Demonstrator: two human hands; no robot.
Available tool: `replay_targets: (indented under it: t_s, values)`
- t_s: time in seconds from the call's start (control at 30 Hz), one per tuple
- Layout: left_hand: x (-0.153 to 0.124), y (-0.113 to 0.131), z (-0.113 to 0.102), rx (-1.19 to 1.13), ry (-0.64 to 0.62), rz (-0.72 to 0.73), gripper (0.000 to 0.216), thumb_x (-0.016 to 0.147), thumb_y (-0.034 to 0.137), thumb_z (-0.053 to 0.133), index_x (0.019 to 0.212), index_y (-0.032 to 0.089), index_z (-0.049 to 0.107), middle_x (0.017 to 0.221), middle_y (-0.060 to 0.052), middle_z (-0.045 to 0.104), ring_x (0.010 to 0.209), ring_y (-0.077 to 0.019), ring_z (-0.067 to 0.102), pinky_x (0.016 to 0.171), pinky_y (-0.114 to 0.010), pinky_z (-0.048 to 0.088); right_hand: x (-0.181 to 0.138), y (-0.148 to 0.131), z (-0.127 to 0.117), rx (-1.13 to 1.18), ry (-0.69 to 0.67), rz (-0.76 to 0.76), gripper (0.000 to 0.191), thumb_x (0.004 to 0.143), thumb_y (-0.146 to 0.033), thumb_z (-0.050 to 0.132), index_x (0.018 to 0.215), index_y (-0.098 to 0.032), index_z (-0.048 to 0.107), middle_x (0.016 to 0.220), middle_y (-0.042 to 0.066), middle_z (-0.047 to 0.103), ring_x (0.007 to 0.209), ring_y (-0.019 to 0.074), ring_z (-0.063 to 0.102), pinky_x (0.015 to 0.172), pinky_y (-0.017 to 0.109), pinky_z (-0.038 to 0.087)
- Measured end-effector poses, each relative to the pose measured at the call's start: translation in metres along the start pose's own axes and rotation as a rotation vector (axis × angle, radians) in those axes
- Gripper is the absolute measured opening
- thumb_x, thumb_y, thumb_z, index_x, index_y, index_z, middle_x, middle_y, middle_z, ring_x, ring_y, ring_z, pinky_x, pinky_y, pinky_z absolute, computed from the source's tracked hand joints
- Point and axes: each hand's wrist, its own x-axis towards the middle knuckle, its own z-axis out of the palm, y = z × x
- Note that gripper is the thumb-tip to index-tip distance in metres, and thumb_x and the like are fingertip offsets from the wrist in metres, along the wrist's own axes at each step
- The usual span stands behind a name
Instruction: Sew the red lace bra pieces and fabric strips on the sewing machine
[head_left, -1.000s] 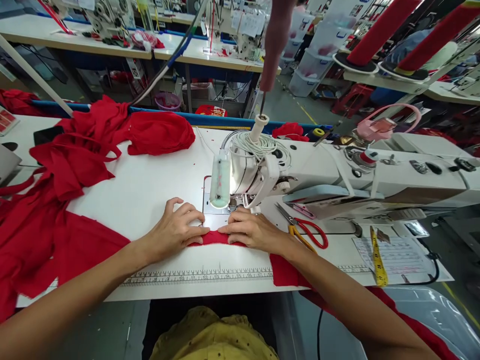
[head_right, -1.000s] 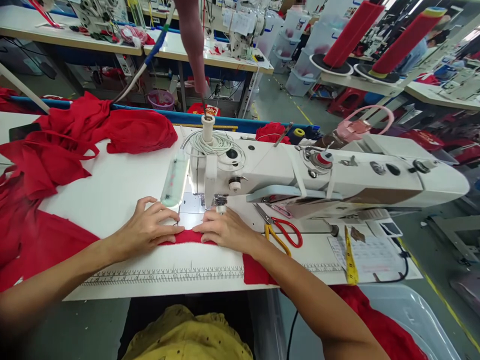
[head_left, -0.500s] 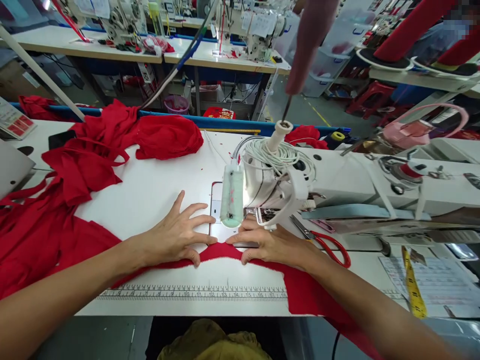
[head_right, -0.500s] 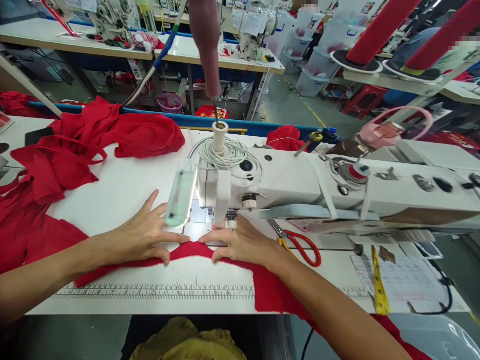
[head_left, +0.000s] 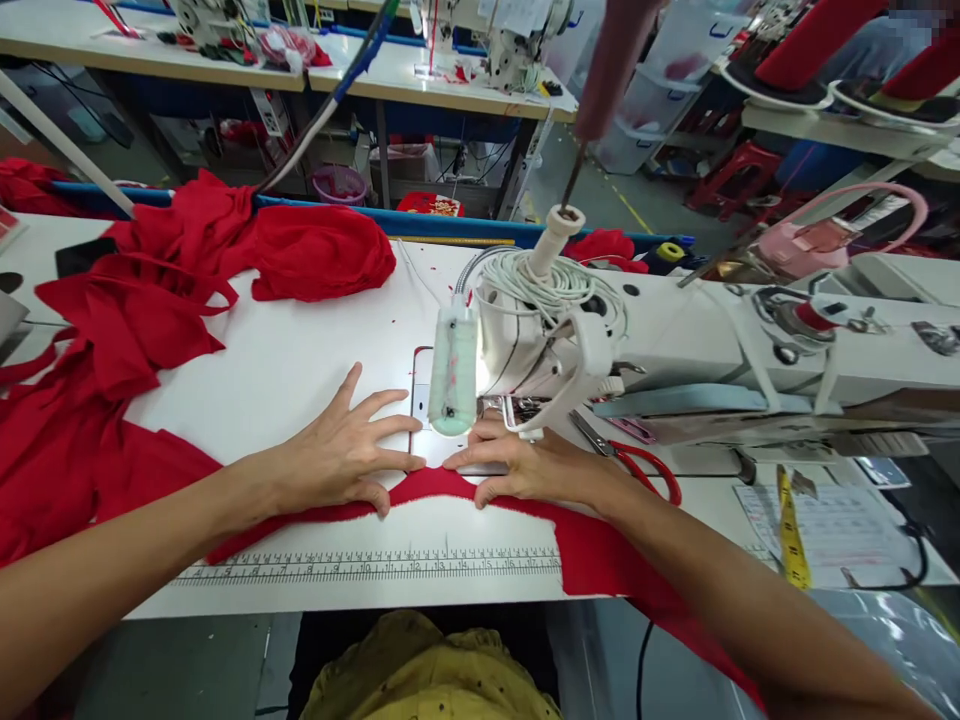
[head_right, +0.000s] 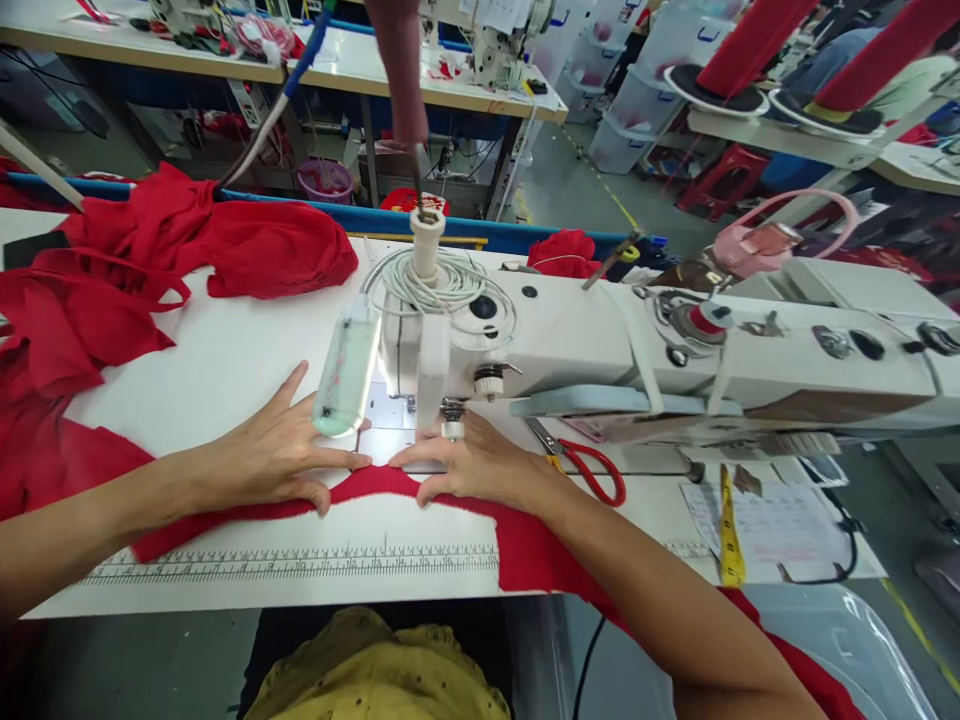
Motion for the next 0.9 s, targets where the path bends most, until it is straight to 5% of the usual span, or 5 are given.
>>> replay_targets:
  t_s: [0.7, 0.9]
  values:
    - [0.002, 0.005, -0.008, 0.007, -0.094, 0.007, 0.052, 0.075, 0.062, 0.075, 0.121, 0.038, 0.068, 0.132, -0.008, 0.064, 0.135, -0.0411, 0.042, 0.106, -0.083, 0.002, 0.001, -0.002, 0.001, -0.140, 0.028, -0.133, 0.044, 0.081, -0.042, 0.081, 0.122, -0.033, 0.070, 0.096, 0.000, 0.061, 0.094, 0.0196, 0.056, 0.079, 0.030, 0.045]
    - [-0.020, 0.028, -0.007, 0.053, 0.048, -0.172, 0.062, 0.077, 0.050, 0.079, 0.133, 0.031, 0.059, 0.137, -0.014, 0.058, 0.135, -0.0400, 0.044, 0.109, -0.077, 0.021, -0.012, -0.019, 0.005, -0.224, 0.119, -0.154, 0.038, 0.092, -0.039, 0.069, 0.128, -0.028, 0.066, 0.105, 0.005, 0.063, 0.096, 0.0211, 0.059, 0.081, 0.033, 0.049]
